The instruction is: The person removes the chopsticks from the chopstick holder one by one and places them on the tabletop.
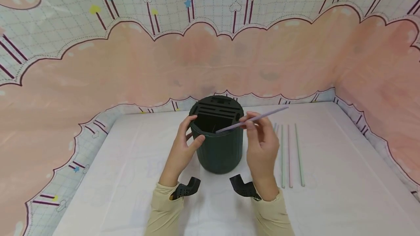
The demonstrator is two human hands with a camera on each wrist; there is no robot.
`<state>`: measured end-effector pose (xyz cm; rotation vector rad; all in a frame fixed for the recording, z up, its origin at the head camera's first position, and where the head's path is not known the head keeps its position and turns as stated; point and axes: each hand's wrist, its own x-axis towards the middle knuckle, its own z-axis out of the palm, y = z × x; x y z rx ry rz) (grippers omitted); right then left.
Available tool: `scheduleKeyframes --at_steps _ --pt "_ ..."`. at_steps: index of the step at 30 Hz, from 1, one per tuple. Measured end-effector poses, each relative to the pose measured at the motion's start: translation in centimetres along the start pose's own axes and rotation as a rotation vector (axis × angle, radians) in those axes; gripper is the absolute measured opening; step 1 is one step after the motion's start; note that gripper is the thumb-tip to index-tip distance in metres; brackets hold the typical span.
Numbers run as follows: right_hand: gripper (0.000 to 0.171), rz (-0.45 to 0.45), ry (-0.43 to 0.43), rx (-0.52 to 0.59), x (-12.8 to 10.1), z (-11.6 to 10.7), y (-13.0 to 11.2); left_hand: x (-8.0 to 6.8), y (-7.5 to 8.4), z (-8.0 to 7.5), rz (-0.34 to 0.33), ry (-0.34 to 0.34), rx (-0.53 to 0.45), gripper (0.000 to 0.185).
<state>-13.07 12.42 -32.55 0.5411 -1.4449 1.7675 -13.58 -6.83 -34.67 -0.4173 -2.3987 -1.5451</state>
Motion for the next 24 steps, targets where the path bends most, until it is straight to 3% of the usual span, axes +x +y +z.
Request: scheduleKeyframes --at_steps 8,12,15,18,20,24 --pt "0.023 -0.002 0.387 0.482 2.2 -4.3 0.4 0.0 -0.6 0.1 0.008 0.002 0.003 0.057" --pt "0.025 -0.036 0.508 0.477 3.1 -7.1 0.4 0.5 -2.7 0.6 0.024 0.007 0.025 0.059" --pt "0.026 -0.008 0.545 0.355 3.3 -9.0 0.6 0.8 -3.7 0.8 0.04 0.012 0.041 0.06" --pt "0.025 0.113 0.537 0.19 3.3 -10.5 0.9 0.8 -3.7 0.8 0.045 0.014 0.04 0.059" --pt "0.024 0.214 0.489 0.023 3.1 -11.2 1.3 0.8 -3.8 0.8 0.043 0.014 0.037 0.059" --pt "0.026 0.437 0.311 -0.423 2.8 -12.1 2.4 0.8 -3.7 0.9 0.043 0.014 0.025 0.059"
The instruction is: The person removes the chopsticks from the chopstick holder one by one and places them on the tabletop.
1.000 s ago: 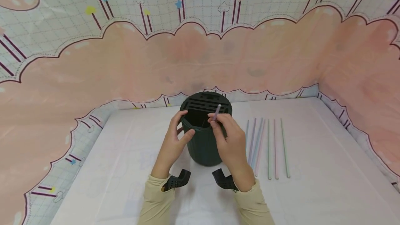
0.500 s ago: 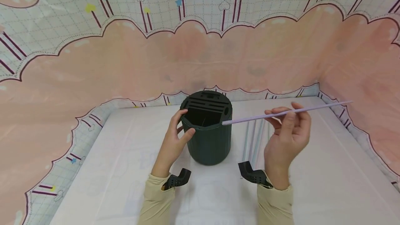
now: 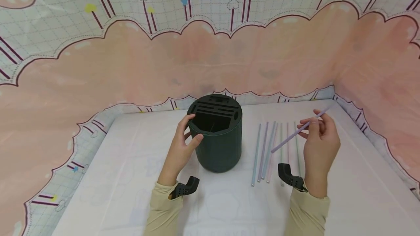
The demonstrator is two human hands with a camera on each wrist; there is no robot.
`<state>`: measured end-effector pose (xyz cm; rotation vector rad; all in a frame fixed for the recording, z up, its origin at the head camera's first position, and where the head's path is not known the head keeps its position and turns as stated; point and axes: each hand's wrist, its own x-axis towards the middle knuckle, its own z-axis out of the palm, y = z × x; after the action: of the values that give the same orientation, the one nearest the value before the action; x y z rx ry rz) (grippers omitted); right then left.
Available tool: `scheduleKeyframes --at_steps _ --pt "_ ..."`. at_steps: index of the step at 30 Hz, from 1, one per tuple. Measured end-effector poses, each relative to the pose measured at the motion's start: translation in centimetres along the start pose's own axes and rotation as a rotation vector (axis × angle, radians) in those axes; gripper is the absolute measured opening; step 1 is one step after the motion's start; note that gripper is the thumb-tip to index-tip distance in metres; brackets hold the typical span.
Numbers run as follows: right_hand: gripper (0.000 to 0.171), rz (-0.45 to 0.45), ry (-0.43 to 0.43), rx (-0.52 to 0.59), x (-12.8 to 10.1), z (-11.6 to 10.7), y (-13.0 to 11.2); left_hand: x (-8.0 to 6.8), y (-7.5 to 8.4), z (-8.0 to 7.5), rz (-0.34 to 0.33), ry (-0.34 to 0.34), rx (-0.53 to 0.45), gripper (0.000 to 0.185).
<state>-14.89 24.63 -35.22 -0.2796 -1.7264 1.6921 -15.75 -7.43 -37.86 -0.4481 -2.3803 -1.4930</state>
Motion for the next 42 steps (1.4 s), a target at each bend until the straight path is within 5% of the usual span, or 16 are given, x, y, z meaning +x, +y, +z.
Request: scheduleKeyframes --at_steps 5,8,19,27,33,42 --pt "0.035 0.065 -0.158 -0.466 0.4 0.3 2.0 0.0 0.0 0.1 -0.006 0.003 -0.006 0.058" --pt "0.042 0.078 -0.254 -0.569 0.5 0.1 3.3 0.0 -0.1 0.2 -0.007 -0.003 -0.007 0.058" --pt "0.068 0.06 -0.509 -0.64 0.6 0.7 7.0 -0.1 0.1 0.0 0.01 -0.002 0.002 0.059" --pt "0.058 0.15 -0.639 -0.71 -0.2 0.9 9.4 -0.4 0.0 -0.2 -0.005 -0.013 -0.001 0.059" --pt "0.048 0.166 -0.639 -0.749 -0.3 1.3 10.2 -0.2 0.0 -0.3 -0.009 -0.002 0.003 0.059" --pt "0.043 0.044 -0.609 -0.81 -0.5 1.7 10.7 -0.5 0.0 -0.6 -0.038 0.003 -0.005 0.059"
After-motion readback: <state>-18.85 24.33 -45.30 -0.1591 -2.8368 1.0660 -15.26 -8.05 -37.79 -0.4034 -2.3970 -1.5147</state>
